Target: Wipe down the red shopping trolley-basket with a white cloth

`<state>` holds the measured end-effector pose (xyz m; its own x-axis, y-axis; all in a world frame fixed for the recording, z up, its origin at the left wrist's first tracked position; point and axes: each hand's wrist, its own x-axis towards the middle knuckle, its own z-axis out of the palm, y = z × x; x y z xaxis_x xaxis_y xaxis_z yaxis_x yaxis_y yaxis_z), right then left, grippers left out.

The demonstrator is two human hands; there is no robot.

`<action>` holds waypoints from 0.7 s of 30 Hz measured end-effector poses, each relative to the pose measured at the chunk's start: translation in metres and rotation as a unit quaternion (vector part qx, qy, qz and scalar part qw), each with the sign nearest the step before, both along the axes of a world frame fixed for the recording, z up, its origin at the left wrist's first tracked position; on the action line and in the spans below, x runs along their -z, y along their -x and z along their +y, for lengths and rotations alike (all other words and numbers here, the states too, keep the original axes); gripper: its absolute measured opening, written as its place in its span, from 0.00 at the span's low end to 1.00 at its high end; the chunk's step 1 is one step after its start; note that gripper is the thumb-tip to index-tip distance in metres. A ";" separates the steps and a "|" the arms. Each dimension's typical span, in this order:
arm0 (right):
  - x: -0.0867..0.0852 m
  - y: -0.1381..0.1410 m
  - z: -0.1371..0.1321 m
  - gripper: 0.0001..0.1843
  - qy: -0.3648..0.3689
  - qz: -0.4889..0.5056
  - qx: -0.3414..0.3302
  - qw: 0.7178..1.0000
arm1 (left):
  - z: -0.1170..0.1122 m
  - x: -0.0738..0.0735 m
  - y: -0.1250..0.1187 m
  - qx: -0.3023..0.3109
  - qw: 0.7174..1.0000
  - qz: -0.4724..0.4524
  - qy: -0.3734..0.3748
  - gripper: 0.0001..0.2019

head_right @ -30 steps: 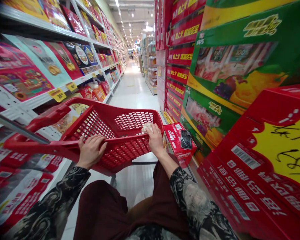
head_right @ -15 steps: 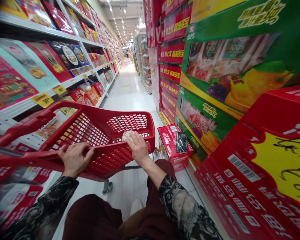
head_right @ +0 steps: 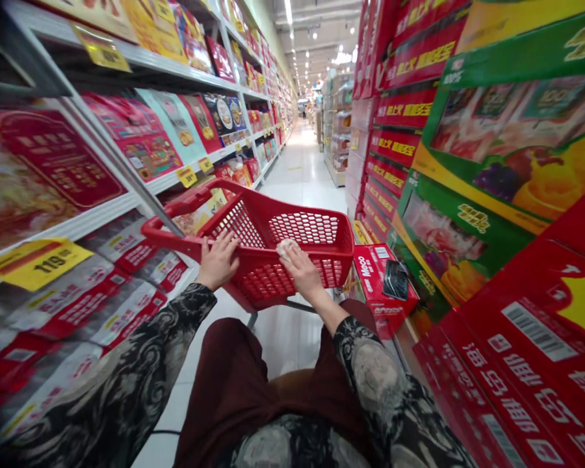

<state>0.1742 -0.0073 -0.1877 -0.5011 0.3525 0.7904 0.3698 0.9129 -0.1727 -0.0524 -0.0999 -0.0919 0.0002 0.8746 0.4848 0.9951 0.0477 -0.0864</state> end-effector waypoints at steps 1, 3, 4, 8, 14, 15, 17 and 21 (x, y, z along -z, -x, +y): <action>0.002 -0.009 0.002 0.22 -0.005 -0.009 -0.003 1.000 | -0.008 -0.003 0.006 -0.017 1.000 0.007 -0.005 0.25; 0.006 -0.029 0.006 0.24 -0.006 -0.025 -0.007 1.000 | -0.024 -0.008 0.017 -0.030 0.999 0.018 -0.001 0.26; 0.007 -0.038 0.008 0.25 -0.003 -0.027 0.003 1.000 | -0.030 -0.009 0.020 -0.030 0.999 0.020 0.005 0.26; 0.000 -0.047 0.012 0.32 0.025 0.032 0.085 0.996 | -0.039 -0.010 0.023 -0.033 0.999 0.011 0.003 0.27; -0.039 0.056 -0.022 0.38 0.078 0.000 0.003 0.997 | -0.039 -0.007 0.017 -0.024 0.999 -0.027 -0.011 0.28; -0.046 0.074 -0.028 0.37 0.078 -0.006 -0.015 0.997 | -0.041 -0.008 0.020 -0.016 0.999 -0.040 -0.019 0.28; -0.056 0.099 -0.036 0.36 0.070 -0.016 -0.054 0.996 | -0.046 -0.012 0.031 -0.036 0.993 -0.086 -0.075 0.27; -0.055 0.100 -0.032 0.30 0.066 -0.006 -0.076 0.995 | -0.055 -0.026 0.059 -0.146 0.951 -0.197 -0.190 0.29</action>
